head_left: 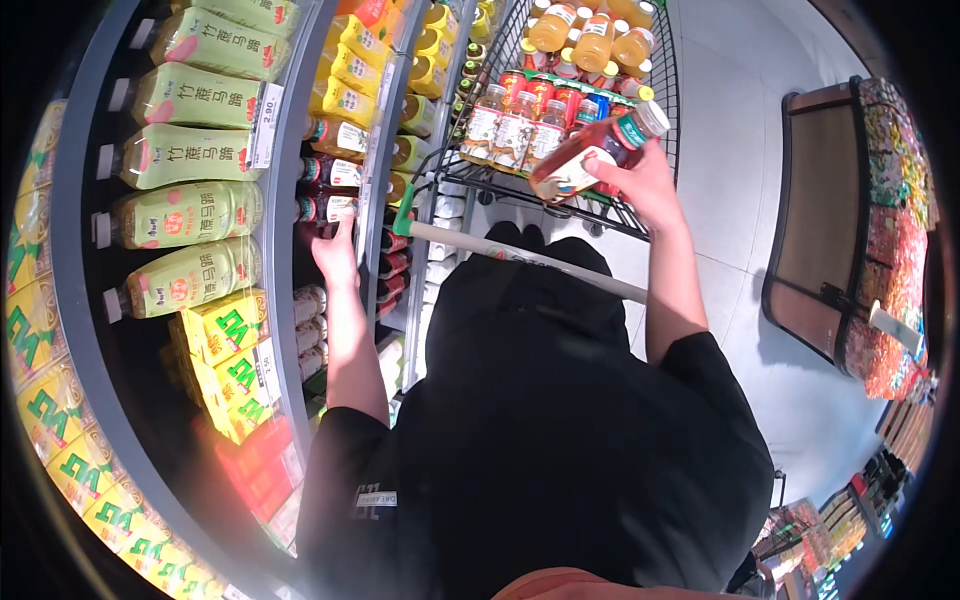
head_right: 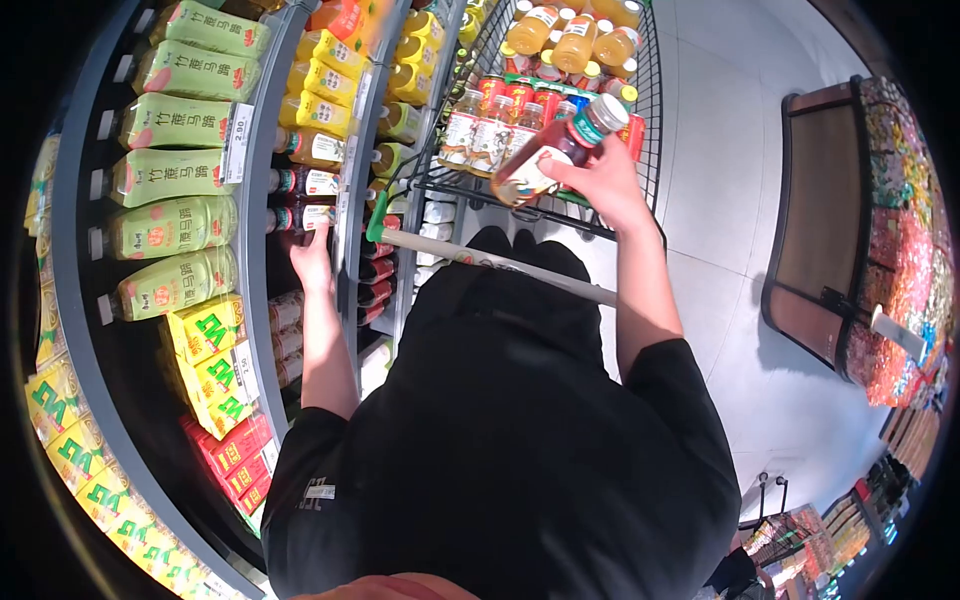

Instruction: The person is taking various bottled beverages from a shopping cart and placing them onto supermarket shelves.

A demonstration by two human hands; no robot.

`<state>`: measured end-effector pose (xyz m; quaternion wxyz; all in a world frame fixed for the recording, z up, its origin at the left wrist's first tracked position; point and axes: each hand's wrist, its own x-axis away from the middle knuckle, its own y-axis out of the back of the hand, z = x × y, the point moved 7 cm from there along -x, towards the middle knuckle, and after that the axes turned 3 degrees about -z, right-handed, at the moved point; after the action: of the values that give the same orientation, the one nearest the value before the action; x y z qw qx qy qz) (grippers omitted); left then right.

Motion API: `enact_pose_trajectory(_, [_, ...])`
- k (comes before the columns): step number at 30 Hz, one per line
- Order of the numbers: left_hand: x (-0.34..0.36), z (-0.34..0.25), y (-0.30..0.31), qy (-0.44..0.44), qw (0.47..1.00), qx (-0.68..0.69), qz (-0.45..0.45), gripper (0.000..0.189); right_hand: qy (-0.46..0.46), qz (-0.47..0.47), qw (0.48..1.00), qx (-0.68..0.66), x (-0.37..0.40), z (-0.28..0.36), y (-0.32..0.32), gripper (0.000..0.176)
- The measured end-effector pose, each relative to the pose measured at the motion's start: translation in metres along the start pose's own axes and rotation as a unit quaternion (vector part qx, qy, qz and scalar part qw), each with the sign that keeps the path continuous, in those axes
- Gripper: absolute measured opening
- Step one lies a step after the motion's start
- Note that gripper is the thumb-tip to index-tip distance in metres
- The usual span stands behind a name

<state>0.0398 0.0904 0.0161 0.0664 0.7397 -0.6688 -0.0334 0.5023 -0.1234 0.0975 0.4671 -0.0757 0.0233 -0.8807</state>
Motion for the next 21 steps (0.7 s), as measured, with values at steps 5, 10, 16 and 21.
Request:
enact_pose_trajectory(5, [0.08,-0.056,-0.012,-0.3,0.897,-0.31,-0.099,0.037,-0.03,0.064,0.997,0.007,0.018,0.006,-0.027,0.066])
enact_pose_trajectory(10, [0.153,-0.096,-0.125,-0.105,0.886,-0.101,0.441,0.067,-0.016,0.214,0.976,0.045,0.05,0.024,-0.07,0.059])
enact_pose_trajectory(16, [0.171,-0.117,-0.156,0.023,0.856,-0.091,0.509,0.075,0.074,0.274,0.948,0.146,0.064,0.042,-0.099,0.069])
enact_pose_trajectory(21, [0.156,-0.086,-0.127,-0.012,0.9,-0.096,0.424,0.068,0.037,0.196,0.979,0.04,0.0,-0.01,-0.066,0.043])
